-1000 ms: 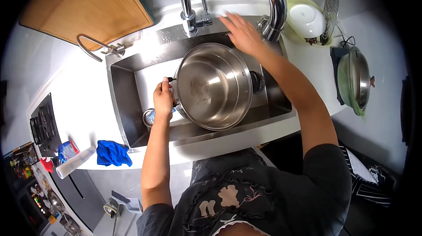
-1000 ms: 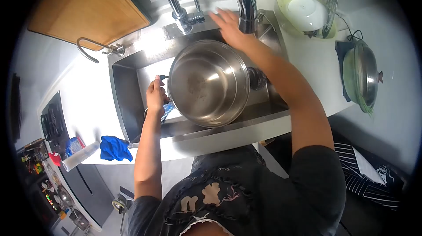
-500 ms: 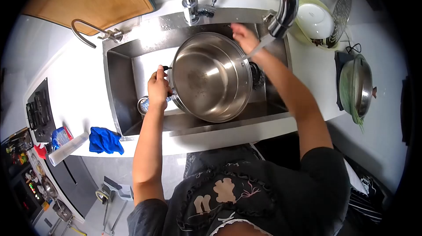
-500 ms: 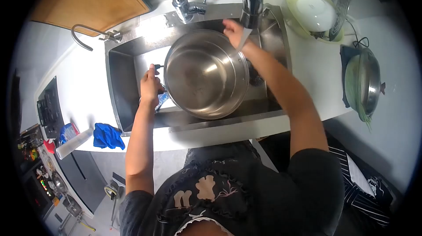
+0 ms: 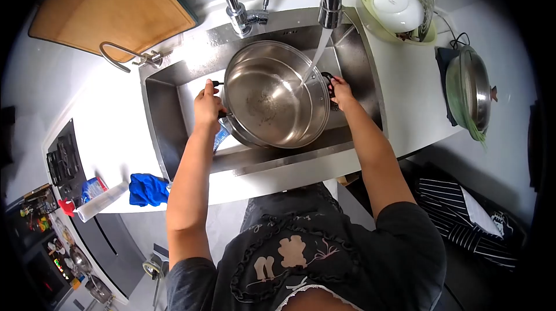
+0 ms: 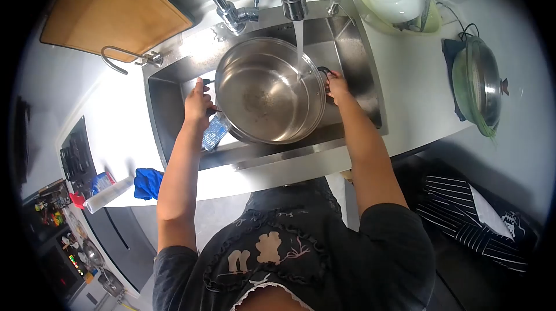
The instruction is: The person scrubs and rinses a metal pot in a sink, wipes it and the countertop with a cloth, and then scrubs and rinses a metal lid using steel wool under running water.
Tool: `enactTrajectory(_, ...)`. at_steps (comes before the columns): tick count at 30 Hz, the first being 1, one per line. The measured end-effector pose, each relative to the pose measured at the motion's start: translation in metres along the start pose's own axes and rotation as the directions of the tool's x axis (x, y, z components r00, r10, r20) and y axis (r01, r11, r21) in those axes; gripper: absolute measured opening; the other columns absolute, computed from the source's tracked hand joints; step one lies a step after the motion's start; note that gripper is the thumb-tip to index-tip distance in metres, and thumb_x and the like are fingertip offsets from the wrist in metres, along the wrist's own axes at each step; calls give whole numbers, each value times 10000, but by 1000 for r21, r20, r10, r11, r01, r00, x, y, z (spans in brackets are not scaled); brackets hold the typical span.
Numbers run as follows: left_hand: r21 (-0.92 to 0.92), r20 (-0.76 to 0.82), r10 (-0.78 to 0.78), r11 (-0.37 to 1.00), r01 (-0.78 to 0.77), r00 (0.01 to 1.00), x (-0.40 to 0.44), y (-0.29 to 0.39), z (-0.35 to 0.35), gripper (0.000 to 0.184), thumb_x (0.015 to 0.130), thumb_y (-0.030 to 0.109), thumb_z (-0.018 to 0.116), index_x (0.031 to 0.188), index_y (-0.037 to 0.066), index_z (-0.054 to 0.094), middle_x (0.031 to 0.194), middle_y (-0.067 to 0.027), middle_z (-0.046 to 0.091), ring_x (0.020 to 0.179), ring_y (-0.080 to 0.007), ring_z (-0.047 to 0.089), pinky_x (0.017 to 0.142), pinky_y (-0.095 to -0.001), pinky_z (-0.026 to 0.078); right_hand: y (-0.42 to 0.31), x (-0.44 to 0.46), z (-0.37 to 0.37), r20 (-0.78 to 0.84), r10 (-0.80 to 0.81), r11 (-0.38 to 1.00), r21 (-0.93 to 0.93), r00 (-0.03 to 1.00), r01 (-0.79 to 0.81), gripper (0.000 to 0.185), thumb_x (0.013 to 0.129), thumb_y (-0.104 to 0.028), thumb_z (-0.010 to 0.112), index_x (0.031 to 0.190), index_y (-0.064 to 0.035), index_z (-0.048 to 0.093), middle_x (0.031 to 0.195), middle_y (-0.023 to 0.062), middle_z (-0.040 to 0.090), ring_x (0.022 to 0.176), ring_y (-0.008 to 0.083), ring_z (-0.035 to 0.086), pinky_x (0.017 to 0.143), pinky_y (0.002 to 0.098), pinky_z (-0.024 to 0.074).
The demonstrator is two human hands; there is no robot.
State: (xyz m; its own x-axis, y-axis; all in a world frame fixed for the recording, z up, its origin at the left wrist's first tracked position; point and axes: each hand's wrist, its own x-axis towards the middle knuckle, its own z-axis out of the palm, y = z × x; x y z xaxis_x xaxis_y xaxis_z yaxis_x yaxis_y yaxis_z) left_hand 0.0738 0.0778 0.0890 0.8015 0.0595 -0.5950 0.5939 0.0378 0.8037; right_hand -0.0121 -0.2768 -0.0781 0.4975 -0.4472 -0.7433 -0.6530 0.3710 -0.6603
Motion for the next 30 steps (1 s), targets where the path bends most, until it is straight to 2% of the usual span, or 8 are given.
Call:
enactTrajectory(1,-10,7,1,1000,-1,1000,-2,7,-2,408,892,405,477,908,-3,489,516,30,344,418,-85,316,414,-261,331,-3,-5,2,-2,-30,997,64,1000,30,228,908,-177,490,1134,-150,492,771,2,504,631,118,452,574,327,450)
enactTrajectory(4,-21,56,30,999,-29,998,-22,28,-19,366,906,383,466,901,18,467,518,55,288,426,-71,283,445,-253,335,-16,-25,-1,94,-123,979,173,988,105,204,899,-183,506,1102,-198,515,814,-4,509,682,127,461,637,350,439)
enactTrajectory(11,-57,148,120,992,-113,982,-61,50,-60,355,927,387,422,964,38,477,564,48,296,488,-66,314,506,-241,383,-72,-124,-17,154,-367,893,335,917,301,273,871,-100,521,1142,-109,489,812,34,531,677,139,512,611,343,467)
enactTrajectory(16,-19,168,153,988,-152,974,-29,13,-65,355,933,364,414,1184,118,463,703,0,404,524,-86,394,537,-266,468,-140,-208,-38,144,-525,845,206,839,494,348,858,-92,537,1195,-69,457,792,51,523,625,129,515,582,283,478)
enactTrajectory(20,137,304,21,988,-66,952,-7,-17,-27,435,929,388,394,1313,183,379,1009,-99,487,792,-166,488,634,-295,467,-194,-284,-34,41,-492,870,31,869,492,374,856,-79,533,1219,-56,444,783,41,508,612,121,509,583,271,476)
enactTrajectory(22,208,445,40,967,-146,895,1,-35,1,479,927,406,391,1346,182,333,1193,-83,477,895,-210,502,711,-330,455,-214,-302,-36,63,-509,860,12,858,509,381,862,-98,525,1226,-37,428,779,40,502,599,117,498,582,268,475)
enactTrajectory(23,203,480,-109,979,11,871,3,-42,16,473,931,408,379,1363,234,302,1284,-32,444,987,-235,493,786,-360,430,-223,-309,-38,74,-509,860,3,858,510,388,864,-105,524,1231,-33,420,780,41,504,598,117,495,581,269,476)
enactTrajectory(30,312,642,-297,943,113,707,-4,-88,122,404,944,353,328,1347,333,309,1236,-38,477,981,-204,509,765,-376,439,-272,-369,8,41,-525,843,-114,850,526,355,853,-83,452,1181,34,387,846,79,523,644,133,488,620,273,466)
